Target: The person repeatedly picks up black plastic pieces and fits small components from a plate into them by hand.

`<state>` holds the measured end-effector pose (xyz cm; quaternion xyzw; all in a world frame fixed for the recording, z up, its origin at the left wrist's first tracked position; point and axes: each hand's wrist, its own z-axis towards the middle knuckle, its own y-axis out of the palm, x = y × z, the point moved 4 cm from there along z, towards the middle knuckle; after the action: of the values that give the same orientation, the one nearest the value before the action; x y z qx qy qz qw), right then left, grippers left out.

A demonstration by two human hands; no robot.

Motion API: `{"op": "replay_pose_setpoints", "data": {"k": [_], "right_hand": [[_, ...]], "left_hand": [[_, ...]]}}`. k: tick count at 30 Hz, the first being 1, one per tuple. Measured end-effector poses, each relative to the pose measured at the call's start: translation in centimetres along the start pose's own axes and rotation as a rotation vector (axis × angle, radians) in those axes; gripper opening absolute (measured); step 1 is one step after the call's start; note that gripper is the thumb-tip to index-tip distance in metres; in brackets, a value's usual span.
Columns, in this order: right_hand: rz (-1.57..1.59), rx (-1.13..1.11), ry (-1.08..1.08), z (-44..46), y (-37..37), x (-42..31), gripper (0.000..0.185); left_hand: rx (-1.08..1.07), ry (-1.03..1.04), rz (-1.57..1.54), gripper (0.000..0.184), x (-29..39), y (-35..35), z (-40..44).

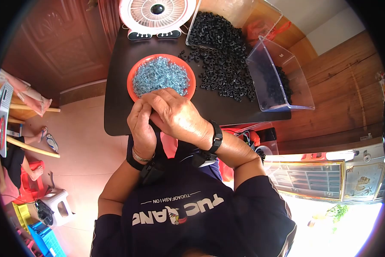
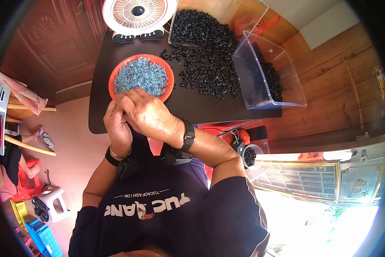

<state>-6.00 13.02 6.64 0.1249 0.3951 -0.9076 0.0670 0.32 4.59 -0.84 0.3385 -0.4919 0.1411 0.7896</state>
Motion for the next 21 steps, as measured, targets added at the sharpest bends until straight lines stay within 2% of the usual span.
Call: {"op": "replay_pose_setpoints", "data": {"k": [5, 11, 14, 21], "right_hand": [[0.009, -0.051, 0.036, 0.0, -0.2, 0.5, 0.042], [-0.070, -0.063, 0.005, 0.4, -0.9, 1.0, 0.039], [-0.095, -0.047, 0.016, 0.6, -1.4, 1.6, 0.041], [-0.031, -0.055, 0.022, 0.2, -0.3, 1.7, 0.034]], "left_hand": [[-0.031, 0.080, 0.049, 0.022, 0.0, -0.2, 0.3], [-0.074, -0.083, 0.006, 0.028, 0.0, -0.1, 0.4], [-0.174, -0.101, -0.096, 0.032, 0.3, 0.8, 0.2], [-0.119, -0.095, 0.086, 0.033, -0.2, 0.2, 0.1]]}}
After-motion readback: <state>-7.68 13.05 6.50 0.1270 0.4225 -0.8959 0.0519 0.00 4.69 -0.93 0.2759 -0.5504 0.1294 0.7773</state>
